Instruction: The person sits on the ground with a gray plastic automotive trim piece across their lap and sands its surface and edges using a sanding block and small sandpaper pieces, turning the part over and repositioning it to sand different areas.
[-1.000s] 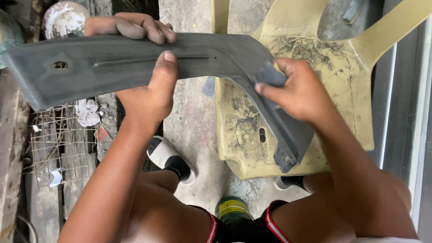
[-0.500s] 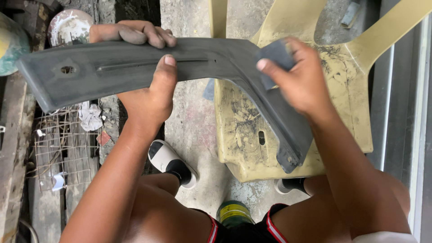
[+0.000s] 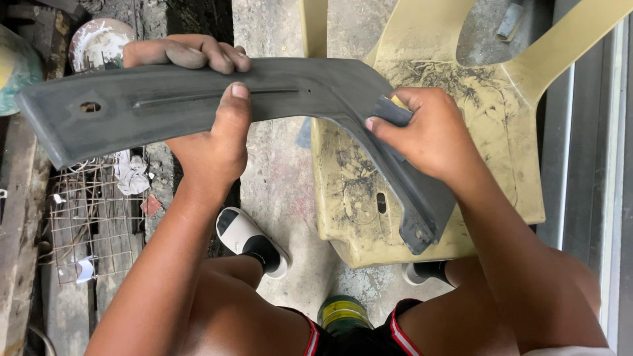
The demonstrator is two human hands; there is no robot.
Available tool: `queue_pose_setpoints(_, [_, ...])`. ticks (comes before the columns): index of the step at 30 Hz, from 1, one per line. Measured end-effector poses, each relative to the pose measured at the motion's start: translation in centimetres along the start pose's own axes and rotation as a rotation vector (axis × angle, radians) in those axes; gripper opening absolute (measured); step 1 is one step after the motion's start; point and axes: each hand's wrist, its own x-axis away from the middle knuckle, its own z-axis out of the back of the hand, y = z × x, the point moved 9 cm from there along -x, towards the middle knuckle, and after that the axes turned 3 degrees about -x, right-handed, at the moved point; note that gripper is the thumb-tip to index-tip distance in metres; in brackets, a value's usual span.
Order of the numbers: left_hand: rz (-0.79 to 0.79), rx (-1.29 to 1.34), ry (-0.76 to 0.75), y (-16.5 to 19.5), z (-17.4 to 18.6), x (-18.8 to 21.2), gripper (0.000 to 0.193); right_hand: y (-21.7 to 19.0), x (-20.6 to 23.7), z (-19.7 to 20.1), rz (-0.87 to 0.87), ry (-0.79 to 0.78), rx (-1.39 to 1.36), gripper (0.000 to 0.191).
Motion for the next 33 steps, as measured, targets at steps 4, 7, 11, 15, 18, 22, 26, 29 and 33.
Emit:
queue_pose_setpoints(4, [-0.012, -0.011, -0.014, -0.1, 0.2, 0.0, 0.036, -0.3, 0.2, 0.2, -0.008, 0.030, 0.064, 0.025])
queue_pose_setpoints(7, [-0.011, -0.012, -0.023, -0.2, 0.3, 0.1, 0.036, -0.2, 0.3, -0.1, 0.028, 0.008, 0.049, 0.024])
queue_pose_setpoints(11, [0.040, -0.002, -0.023, -0.8, 0.4, 0.7, 0.037, 0.2, 0.4, -0.5, 0.068, 0.041, 0.027, 0.022])
queue_pose_setpoints(15, [0.024, -0.007, -0.030, -1.0, 0.6, 0.6, 0.039, -0.3, 0.4, -0.5, 0.138, 0.135, 0.062, 0.021])
queue_pose_setpoints(18, [0.028, -0.018, -0.045, -1.1, 0.8, 0.8, 0.039, -0.8, 0.5, -0.1, 0.172, 0.149, 0.052, 0.020])
queue_pose_setpoints(22, [0.031, -0.002, -0.042, -1.4, 0.9, 1.0, 0.038, -0.1, 0.2, -0.2, 0.067, -0.025, 0.106, 0.020])
queue_pose_setpoints(26, [0.010, -0.049, -0.056, -1.3, 0.8, 0.8, 0.037, -0.5, -0.2, -0.2, 0.059, 0.005, 0.153, 0.020])
queue_pose_setpoints(29, [0.003, -0.045, -0.058, -1.2, 0.7, 0.5, 0.037, -1.0, -0.4, -0.3, 0.075, 0.087, 0.082, 0.021])
queue_pose_setpoints(33, [0.002, -0.019, -0.031, -1.0, 0.8, 0.6, 0.036, 0.6, 0.0, -0.7, -0.062, 0.017, 0.130, 0.023])
